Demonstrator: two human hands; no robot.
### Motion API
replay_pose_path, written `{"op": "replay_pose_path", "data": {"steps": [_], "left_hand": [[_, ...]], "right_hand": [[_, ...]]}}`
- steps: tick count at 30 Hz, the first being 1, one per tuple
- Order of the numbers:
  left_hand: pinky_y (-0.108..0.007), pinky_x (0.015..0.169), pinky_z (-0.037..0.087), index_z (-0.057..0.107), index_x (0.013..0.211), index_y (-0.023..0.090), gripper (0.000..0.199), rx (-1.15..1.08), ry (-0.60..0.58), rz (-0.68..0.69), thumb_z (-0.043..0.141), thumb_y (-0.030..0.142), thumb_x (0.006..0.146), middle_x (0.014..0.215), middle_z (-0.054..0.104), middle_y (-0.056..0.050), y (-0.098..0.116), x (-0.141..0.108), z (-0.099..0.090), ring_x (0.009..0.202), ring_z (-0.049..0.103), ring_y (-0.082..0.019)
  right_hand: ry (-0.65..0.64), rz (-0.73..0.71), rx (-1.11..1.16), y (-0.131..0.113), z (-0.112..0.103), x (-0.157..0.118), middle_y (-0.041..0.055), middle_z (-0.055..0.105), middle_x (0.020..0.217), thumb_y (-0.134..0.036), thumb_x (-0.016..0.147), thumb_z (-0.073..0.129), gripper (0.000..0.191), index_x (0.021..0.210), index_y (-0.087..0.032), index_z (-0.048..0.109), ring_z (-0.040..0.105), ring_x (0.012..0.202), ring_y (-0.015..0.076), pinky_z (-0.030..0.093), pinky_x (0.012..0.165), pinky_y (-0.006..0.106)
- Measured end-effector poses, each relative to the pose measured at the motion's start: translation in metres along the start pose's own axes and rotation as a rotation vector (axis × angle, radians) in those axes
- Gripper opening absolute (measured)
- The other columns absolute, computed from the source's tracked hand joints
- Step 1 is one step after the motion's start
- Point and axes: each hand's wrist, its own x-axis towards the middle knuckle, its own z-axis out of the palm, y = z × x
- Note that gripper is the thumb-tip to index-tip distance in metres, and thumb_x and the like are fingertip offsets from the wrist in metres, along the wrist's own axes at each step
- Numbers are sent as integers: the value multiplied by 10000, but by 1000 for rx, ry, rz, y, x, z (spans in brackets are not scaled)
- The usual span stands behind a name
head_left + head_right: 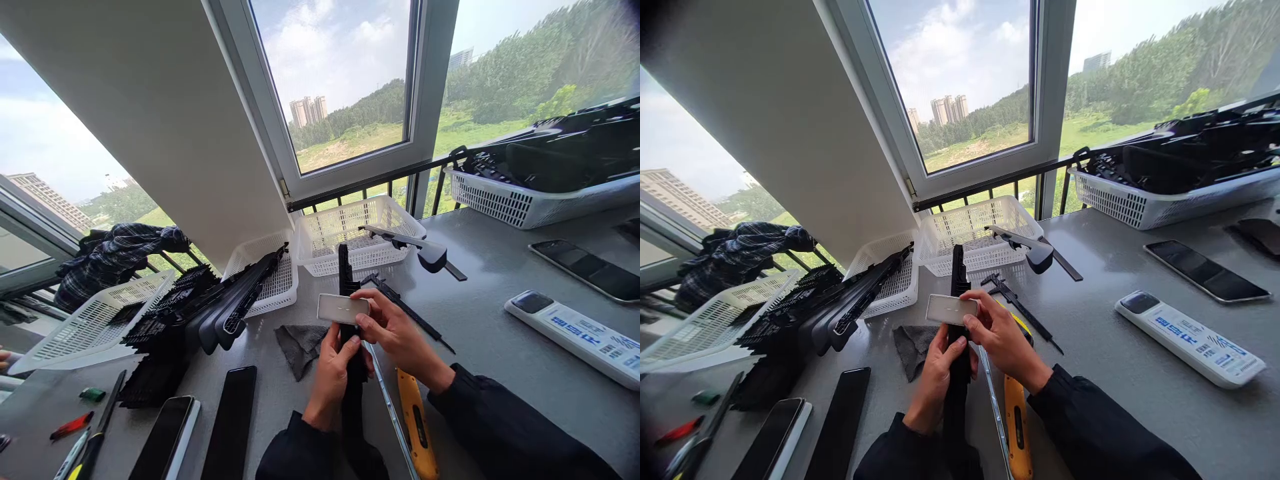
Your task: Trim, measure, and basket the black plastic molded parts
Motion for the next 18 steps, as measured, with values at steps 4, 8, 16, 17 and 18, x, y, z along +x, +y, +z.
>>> {"op": "replay_pose_path", "data": {"steps": [4,8,16,17,18], "left_hand": [[-251,486,467,618,978,178,348,15,28,42,772,461,848,648,669,14,0,1,-2,459,555,-121],[-252,507,473,616,1006,186,318,15,56,43,734,454,882,619,651,26,-7,2,-1,473,562,-128],[-246,489,460,617,965,178,299,-20,64,58,735,434,868,646,684,4,-5,2,-2,465,563,-125],[-242,491,458,614,961,177,287,-24,70,60,724,429,879,630,677,7,-4,2,-2,468,563,-125],[-238,487,451,610,967,178,283,-24,62,50,721,425,884,597,661,15,-4,2,-2,459,557,-126]], "right_hand": [[-42,-27,-50,0,-5,1,-59,468,718,-389,983,596,294,1236,-243,629,494,648,146,410,630,286],[5,-47,-126,0,-7,2,-55,463,715,-362,974,589,297,1237,-238,647,467,656,148,375,626,284],[-5,-62,-170,-2,-6,2,-59,455,705,-342,958,593,285,1210,-235,672,478,635,143,374,618,279],[-7,-63,-170,-2,-7,1,-60,458,700,-337,958,592,285,1214,-236,668,485,636,144,377,621,279],[-26,-53,-164,-1,-6,1,-63,463,697,-334,959,590,291,1225,-237,660,497,630,144,383,621,280]]}}
